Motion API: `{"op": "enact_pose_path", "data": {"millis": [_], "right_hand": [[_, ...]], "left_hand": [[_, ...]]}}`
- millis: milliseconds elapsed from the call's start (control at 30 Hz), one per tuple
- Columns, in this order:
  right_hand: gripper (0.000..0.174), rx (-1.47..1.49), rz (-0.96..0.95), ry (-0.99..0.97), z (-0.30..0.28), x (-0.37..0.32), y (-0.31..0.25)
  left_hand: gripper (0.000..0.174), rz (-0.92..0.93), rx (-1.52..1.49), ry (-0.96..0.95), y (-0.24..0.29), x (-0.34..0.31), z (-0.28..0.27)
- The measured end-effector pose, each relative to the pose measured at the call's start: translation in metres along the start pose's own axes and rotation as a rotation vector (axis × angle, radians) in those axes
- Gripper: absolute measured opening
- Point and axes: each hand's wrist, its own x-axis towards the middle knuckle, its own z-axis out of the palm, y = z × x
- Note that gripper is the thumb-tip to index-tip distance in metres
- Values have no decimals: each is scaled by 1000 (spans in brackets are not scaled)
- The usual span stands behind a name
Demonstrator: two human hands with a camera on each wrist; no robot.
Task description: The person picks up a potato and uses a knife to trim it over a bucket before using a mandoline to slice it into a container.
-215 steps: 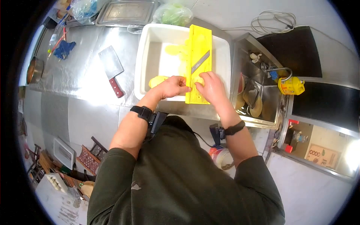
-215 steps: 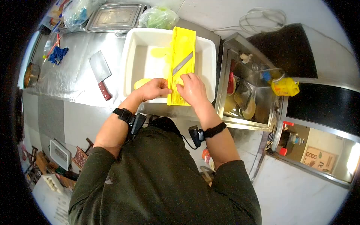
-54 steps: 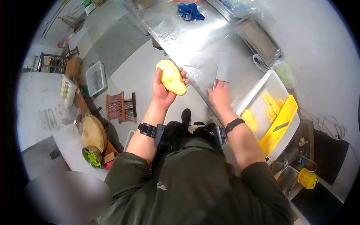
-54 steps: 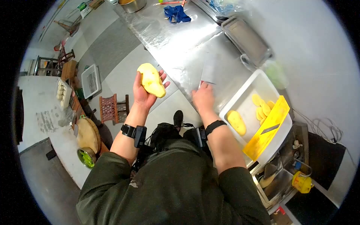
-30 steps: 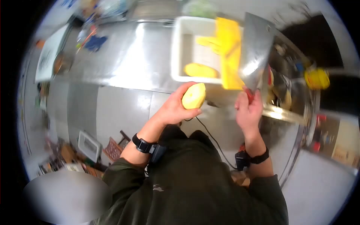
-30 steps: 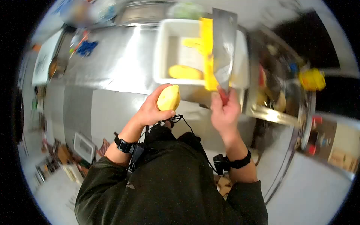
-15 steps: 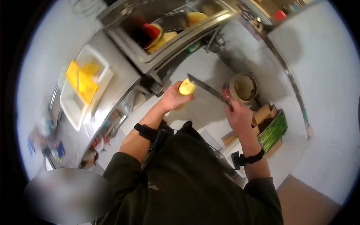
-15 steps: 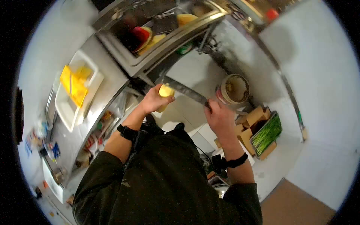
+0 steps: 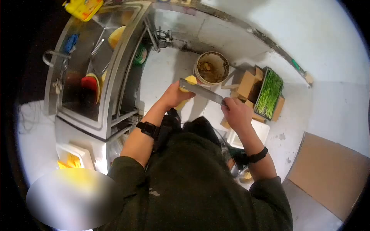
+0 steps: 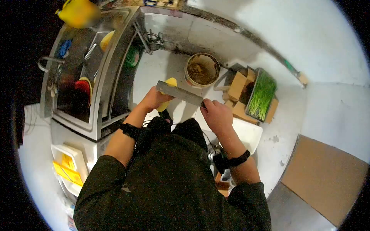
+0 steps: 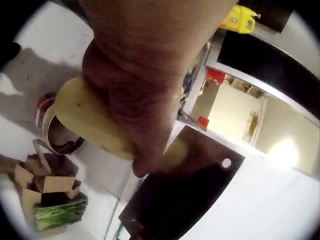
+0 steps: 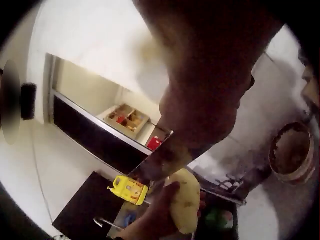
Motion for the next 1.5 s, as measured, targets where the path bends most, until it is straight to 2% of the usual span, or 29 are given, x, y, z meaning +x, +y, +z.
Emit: {"op": "enact_pose_path", "data": {"millis": [33,100,200,267,367,600,700,767,833,933,1000,1133,1233,1300,1367,1433,1500], "right_hand": [[16,5,2,9,1,-2,5],[16,43,19,47,5,6,22],[16,58,95,5,17,14,51],[16,54,106,-5,28,21,76],[17,111,157,-72,44,32,113],[17,174,254,-149,80,57,191],[22,178,308,-254,126,73,236],[29,36,453,-551,168,82,264],[34,48,450,-581,186,89,276],[29,33,442,-586,207,105,279],[24,-39,358,-478,207,109,282],[21,-134,257,-482,182,118,284],[19,-195,232,-455,158,123,286],[18,-279,105,-524,144,118,291],[18,-272,72,-511,129,110,295],[17,-261,47,-492,109,108,296],[14,-251,32,-522,93,106,294]], "left_hand": [[40,-13,26,-51,13,2,2],[37,-17,70,-93,5,35,10],[38,-70,79,-93,1,75,24],[43,-105,196,-129,2,102,32],[48,-173,126,-151,9,135,47],[54,-221,179,-181,17,213,79],[60,-266,248,-183,27,241,91],[66,-215,176,-235,34,247,97],[70,-191,190,-228,25,255,101],[75,-265,173,-123,9,259,96],[78,-250,97,-155,2,254,89],[78,-197,24,-75,2,239,81],[81,-189,136,-102,9,245,82],[84,-182,287,34,8,255,95],[84,-192,337,37,5,275,101],[84,-115,503,119,8,294,114],[84,-78,584,90,11,303,128]]}}
